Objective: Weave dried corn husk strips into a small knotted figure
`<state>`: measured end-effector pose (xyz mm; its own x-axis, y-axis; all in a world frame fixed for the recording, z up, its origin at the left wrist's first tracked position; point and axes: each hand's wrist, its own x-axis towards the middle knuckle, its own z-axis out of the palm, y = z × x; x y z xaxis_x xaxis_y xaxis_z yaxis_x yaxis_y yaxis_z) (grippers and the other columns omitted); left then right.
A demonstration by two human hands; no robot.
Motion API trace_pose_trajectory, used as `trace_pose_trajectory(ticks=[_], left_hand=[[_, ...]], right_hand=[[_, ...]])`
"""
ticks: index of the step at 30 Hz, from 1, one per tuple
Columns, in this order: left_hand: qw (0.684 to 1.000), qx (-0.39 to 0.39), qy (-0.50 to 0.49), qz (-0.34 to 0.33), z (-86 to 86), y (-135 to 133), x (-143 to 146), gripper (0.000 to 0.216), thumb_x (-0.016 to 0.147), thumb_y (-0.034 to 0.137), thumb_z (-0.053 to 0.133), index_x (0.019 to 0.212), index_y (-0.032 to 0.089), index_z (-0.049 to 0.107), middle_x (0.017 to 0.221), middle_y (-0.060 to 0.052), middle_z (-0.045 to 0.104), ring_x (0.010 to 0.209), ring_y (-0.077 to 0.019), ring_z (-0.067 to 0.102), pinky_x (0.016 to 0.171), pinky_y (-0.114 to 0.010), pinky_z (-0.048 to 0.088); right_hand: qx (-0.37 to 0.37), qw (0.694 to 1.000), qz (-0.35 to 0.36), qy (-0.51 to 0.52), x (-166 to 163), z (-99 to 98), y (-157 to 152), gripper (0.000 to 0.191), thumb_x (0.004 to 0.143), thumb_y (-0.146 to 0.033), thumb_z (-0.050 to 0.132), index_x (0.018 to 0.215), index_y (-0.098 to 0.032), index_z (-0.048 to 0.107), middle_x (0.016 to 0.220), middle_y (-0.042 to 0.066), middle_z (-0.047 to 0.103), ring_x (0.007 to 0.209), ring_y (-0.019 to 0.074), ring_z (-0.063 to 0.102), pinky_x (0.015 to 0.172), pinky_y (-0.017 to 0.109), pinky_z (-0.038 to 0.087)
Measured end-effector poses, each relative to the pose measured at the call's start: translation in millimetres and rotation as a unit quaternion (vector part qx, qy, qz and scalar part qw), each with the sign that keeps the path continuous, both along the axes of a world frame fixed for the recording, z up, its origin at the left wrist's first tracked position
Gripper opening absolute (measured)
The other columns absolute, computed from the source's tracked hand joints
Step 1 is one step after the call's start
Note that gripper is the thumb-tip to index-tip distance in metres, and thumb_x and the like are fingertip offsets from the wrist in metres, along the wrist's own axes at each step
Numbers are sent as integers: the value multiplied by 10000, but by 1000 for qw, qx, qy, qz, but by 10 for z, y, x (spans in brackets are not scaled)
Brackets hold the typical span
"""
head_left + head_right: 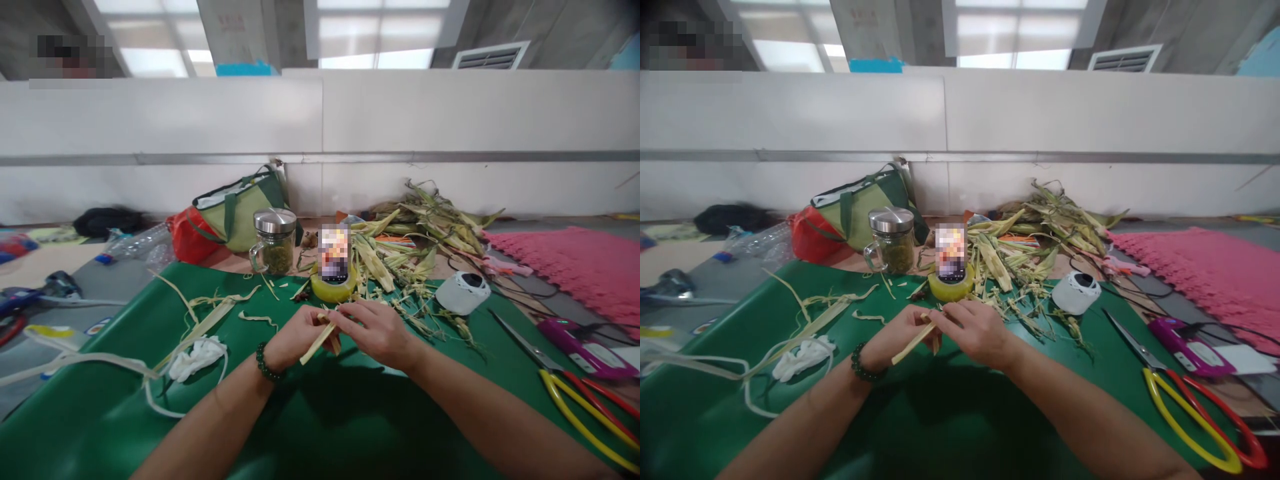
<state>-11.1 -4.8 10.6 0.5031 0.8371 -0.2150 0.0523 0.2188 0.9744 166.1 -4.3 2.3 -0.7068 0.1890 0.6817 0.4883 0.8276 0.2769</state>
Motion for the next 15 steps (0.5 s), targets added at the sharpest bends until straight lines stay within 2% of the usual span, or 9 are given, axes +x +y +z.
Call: trace_pose_trajectory(ticks=[7,11,15], left_hand=[[999,37,19,-19,4,29,-47,272,617,339,722,479,119,638,451,-15,600,472,-111,536,552,-218,441],[999,33,9,-17,7,29,-37,281,615,356,737,506,117,638,473,-16,610,484,-112,537,559,-219,437],[1000,17,-2,-16,10,26,-30,294,596,371,767,537,115,635,497,-10,616,486,-107,530,559,-218,435]], right_hand=[[-69,996,51,-11,10,1,45,284,922,-73,357,1119,-101,559,982,128,652,832,181,602,663,280,505],[-71,996,34,-33,0,-7,57,269,927,-88,367,1112,-80,563,910,124,649,745,187,576,617,295,498],[-69,996,23,-48,2,-17,57,261,928,-106,386,1095,-55,579,889,147,648,760,208,580,638,330,513]])
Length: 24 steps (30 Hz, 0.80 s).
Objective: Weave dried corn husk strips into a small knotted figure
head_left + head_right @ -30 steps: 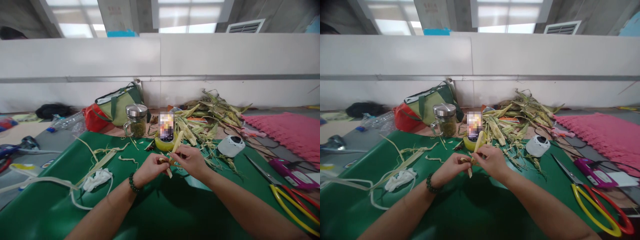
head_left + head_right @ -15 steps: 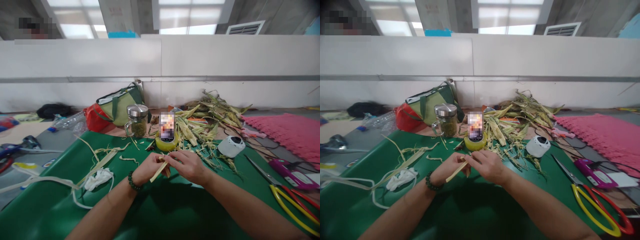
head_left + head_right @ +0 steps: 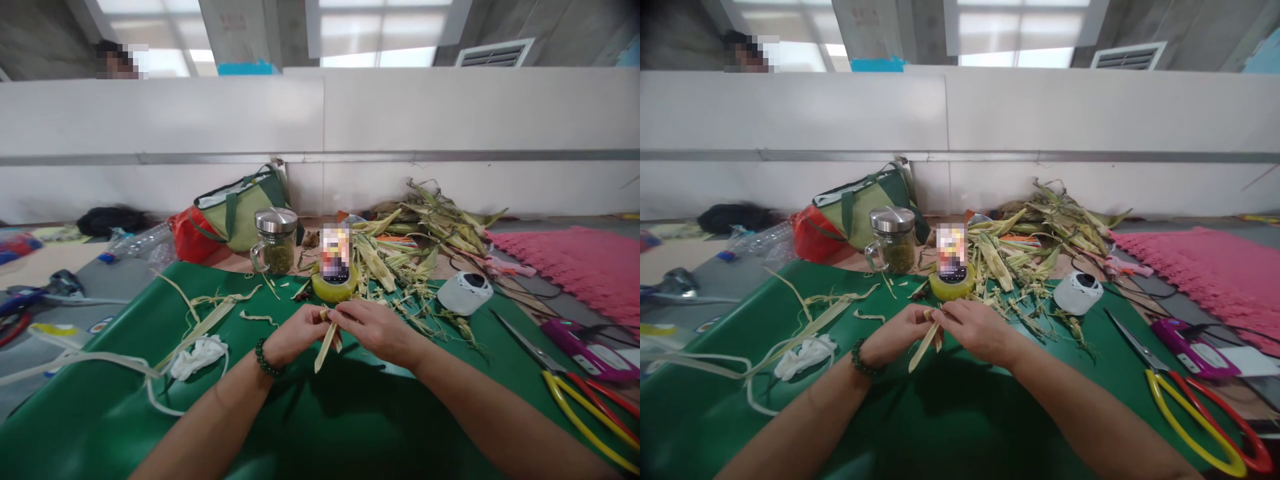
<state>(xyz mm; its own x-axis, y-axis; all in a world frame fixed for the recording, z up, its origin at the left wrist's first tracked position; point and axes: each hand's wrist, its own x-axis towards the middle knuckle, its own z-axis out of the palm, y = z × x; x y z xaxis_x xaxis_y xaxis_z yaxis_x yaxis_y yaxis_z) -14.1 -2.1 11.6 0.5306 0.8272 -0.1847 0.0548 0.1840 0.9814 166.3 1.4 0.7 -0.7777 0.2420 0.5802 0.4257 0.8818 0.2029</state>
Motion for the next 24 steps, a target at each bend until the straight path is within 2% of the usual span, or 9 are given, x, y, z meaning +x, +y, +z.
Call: trace_pose_trajectory(ticks=[2,4,7,10,14,18,21,24], left_hand=[[1000,0,-1,-3,-3,0,-1,289,596,368,774,558,115,640,498,-6,616,481,-105,526,557,-217,433],[1000,3,-3,-7,-13,3,-4,288,595,370,779,581,113,651,501,-7,620,481,-106,529,554,-216,431],[1000,14,2,-9,-31,7,-6,303,608,391,769,580,112,656,514,-17,632,500,-115,549,562,-216,436],[1000,26,10,-15,-43,5,-2,321,653,422,733,591,116,660,545,-31,650,527,-129,573,574,-223,445],[999,25,1,-24,-56,2,12,287,684,392,711,622,115,672,563,-36,659,559,-139,585,596,-230,452],[996,-52,-76,-11,-65,2,15,200,611,306,733,675,120,695,617,-35,675,595,-154,611,647,-255,484],[990,-78,-116,-7,-63,-2,8,272,642,382,695,706,118,705,672,-58,684,652,-189,637,689,-304,507],[993,-61,-98,-14,-74,3,5,300,640,389,745,738,108,703,689,-56,678,664,-180,638,683,-287,498]], right_hand=[[-29,999,12,17,-3,7,-6,263,916,-109,396,1078,-61,597,899,152,648,766,208,585,646,336,520],[-101,992,39,59,-5,15,-5,253,910,-138,428,1066,-80,619,930,149,649,793,199,599,663,318,527],[-241,958,65,142,3,7,24,219,923,-226,494,1018,-135,669,943,113,653,838,166,627,697,260,528],[-319,925,55,201,17,-30,68,217,910,-309,542,939,-172,708,863,74,655,769,136,640,671,230,521],[-321,925,34,200,31,-64,93,224,892,-339,568,902,-175,720,810,63,647,722,139,635,648,236,508],[-296,935,15,194,38,-50,83,236,911,-315,537,909,-162,717,807,70,650,727,143,636,646,235,504],[-273,945,13,179,35,-44,78,257,931,-302,497,905,-167,714,823,74,653,736,143,636,652,233,506],[-269,945,14,183,18,-60,88,265,933,-305,491,891,-166,713,830,75,658,739,142,638,660,233,510]])
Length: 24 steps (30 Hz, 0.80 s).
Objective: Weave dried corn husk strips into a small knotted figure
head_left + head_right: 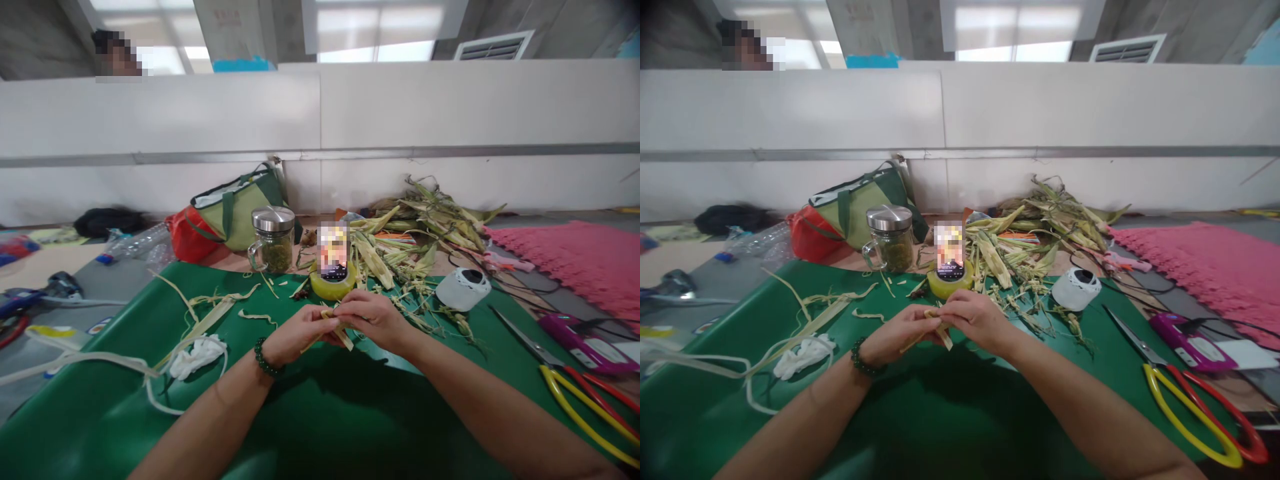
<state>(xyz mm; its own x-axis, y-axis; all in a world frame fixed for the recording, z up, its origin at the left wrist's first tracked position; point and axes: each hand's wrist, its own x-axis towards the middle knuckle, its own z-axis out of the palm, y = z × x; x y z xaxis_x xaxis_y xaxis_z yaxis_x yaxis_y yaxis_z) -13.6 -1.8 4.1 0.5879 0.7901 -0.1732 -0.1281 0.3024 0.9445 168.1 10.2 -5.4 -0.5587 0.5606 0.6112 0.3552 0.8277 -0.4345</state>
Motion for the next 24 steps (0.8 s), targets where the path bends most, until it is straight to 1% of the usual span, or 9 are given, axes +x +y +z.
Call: trace_pose_trajectory(ticks=[4,7,8,10,14,17,20,22,24], left_hand=[[999,30,34,2,-21,22,-8,334,580,396,808,693,106,687,616,-31,659,596,-136,607,630,-239,469],[999,27,40,21,-10,37,-34,339,578,410,805,683,108,691,573,-25,651,554,-120,580,604,-232,461],[998,29,40,29,-2,41,-46,337,585,412,800,686,108,696,568,-24,650,546,-114,570,599,-227,458],[998,35,39,43,14,52,-68,335,597,418,792,685,107,705,567,-26,652,541,-105,557,596,-218,454],[997,35,30,57,38,73,-87,336,594,418,794,668,104,703,563,-31,649,552,-107,558,592,-212,448],[997,43,33,60,45,74,-79,322,608,405,789,670,101,704,564,-29,640,556,-105,553,594,-212,447],[996,58,47,50,41,64,-64,311,632,399,774,670,98,706,584,-31,642,573,-115,558,609,-228,461],[995,63,49,53,35,56,-55,316,628,399,775,692,97,711,609,-34,649,588,-122,563,608,-233,465],[995,63,47,56,33,47,-47,327,612,398,785,713,95,716,638,-38,659,598,-125,565,614,-238,469]], right_hand=[[-22,999,-8,31,13,35,1,220,925,-307,509,920,-189,694,840,59,673,749,141,643,669,236,513],[44,994,-57,79,108,158,-37,198,920,-291,500,874,-184,660,836,72,665,761,158,631,671,261,500],[65,992,-73,82,149,203,-53,201,914,-289,508,809,-180,641,759,59,650,695,150,616,629,252,482],[72,993,-87,15,221,271,-80,234,886,-328,554,705,-185,595,626,26,614,584,135,578,558,235,433],[-2,982,-124,-142,255,284,-116,107,797,-261,654,788,-184,581,685,24,663,619,156,605,553,233,406],[-129,982,-57,-128,237,288,-150,97,827,-175,580,923,-183,572,684,-2,658,576,126,589,526,207,411],[-221,970,82,-65,233,340,-174,185,908,-179,470,1040,-183,599,779,16,684,657,113,625,584,196,468],[-197,969,143,-52,226,369,-176,221,926,-185,468,1070,-187,636,895,50,691,799,130,648,698,221,497],[-140,979,145,-42,202,377,-174,205,922,-221,513,1043,-191,675,939,74,671,869,141,636,753,239,497]])
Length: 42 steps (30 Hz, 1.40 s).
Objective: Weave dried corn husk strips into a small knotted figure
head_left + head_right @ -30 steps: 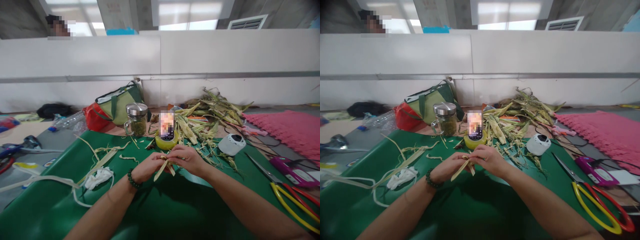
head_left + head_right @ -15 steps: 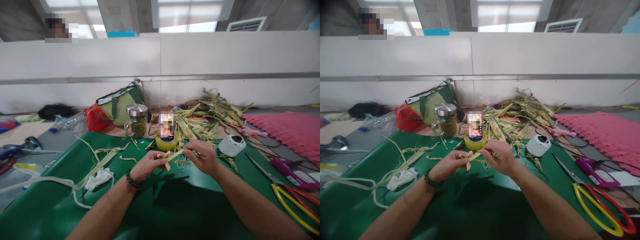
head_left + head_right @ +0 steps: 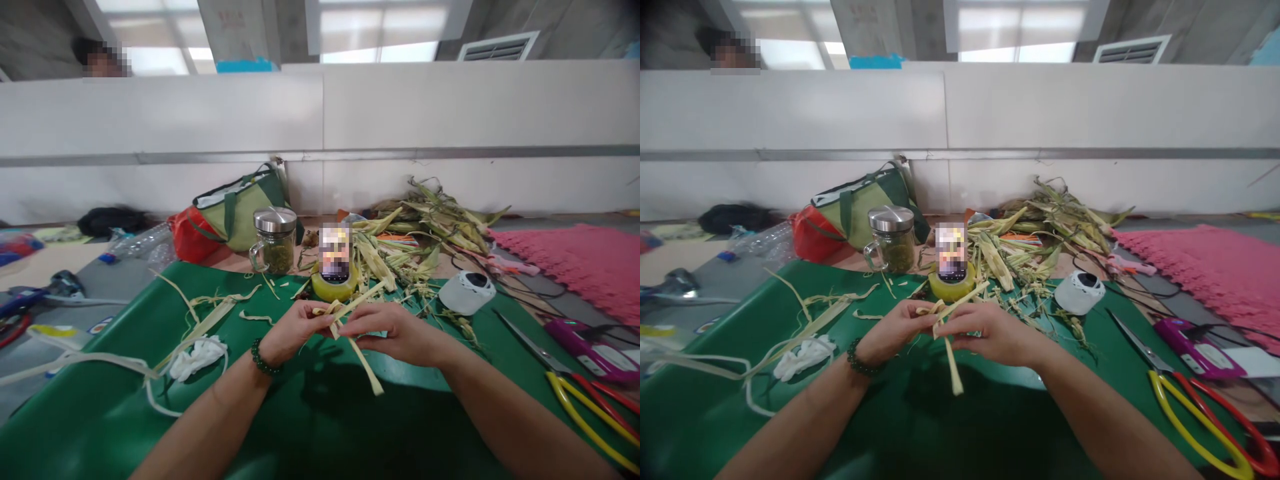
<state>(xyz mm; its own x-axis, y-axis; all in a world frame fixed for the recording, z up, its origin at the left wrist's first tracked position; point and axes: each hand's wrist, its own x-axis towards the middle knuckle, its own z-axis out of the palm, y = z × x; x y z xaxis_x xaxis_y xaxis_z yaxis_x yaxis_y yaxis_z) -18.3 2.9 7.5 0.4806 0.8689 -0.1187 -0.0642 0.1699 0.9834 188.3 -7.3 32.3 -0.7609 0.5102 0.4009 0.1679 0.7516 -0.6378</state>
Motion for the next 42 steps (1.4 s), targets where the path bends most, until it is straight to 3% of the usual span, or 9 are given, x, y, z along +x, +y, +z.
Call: trace_pose_trajectory(ticks=[3,6,9,11,15,21,27,37,42], left_hand=[[1000,4,3,-12,5,-21,15,332,627,404,774,743,97,725,670,-42,672,612,-132,571,632,-250,470],[1000,16,14,-13,9,-44,32,313,633,401,769,716,103,723,643,-31,665,591,-124,556,608,-238,455],[999,29,9,11,3,-49,38,299,632,396,768,701,109,715,638,-30,663,602,-128,566,607,-233,454],[999,41,2,34,-8,-40,33,297,646,401,754,681,110,704,629,-32,660,607,-132,575,611,-234,458],[995,43,-17,88,-50,-16,21,314,613,404,775,699,113,696,630,-31,666,601,-135,582,631,-250,477],[988,56,-21,139,-80,-28,47,357,601,403,784,791,111,705,683,-39,694,625,-141,601,633,-251,492],[990,76,7,119,-78,-47,74,320,626,357,772,818,111,700,696,-50,711,646,-167,637,650,-270,512],[984,131,50,113,-122,-14,60,254,669,299,732,826,102,701,761,-64,722,680,-169,631,658,-257,495],[991,89,33,92,-116,-53,114,245,634,231,733,840,113,672,745,-41,699,671,-166,625,636,-255,499]], right_hand=[[31,999,-11,29,-64,-29,-10,213,915,-303,538,937,-181,711,978,100,639,886,147,622,749,247,502],[-43,997,-7,64,-134,-94,-21,255,896,-370,558,864,-158,697,875,79,667,787,140,636,703,241,511],[-155,978,-98,102,-174,-158,-12,286,878,-406,567,798,-151,670,645,6,611,526,89,554,498,189,459],[-168,967,-153,115,-181,-175,3,316,868,-415,566,708,-152,642,629,-1,569,508,85,519,462,187,426],[-88,974,-197,76,-185,-157,25,333,842,-333,587,558,-159,581,696,24,561,647,123,541,548,219,427],[-70,972,-214,63,-192,-174,31,278,814,-232,555,545,-163,569,659,18,569,644,127,546,574,227,415],[-63,970,-234,16,-201,-182,16,286,773,-150,547,490,-162,504,595,-11,513,557,102,517,498,199,376],[181,935,-273,-138,-242,-318,-53,255,849,-166,517,604,-167,586,662,22,533,578,113,524,525,218,357],[157,932,-302,-125,-228,-303,-36,271,894,-222,500,642,-175,587,698,24,583,598,119,556,537,220,355]])
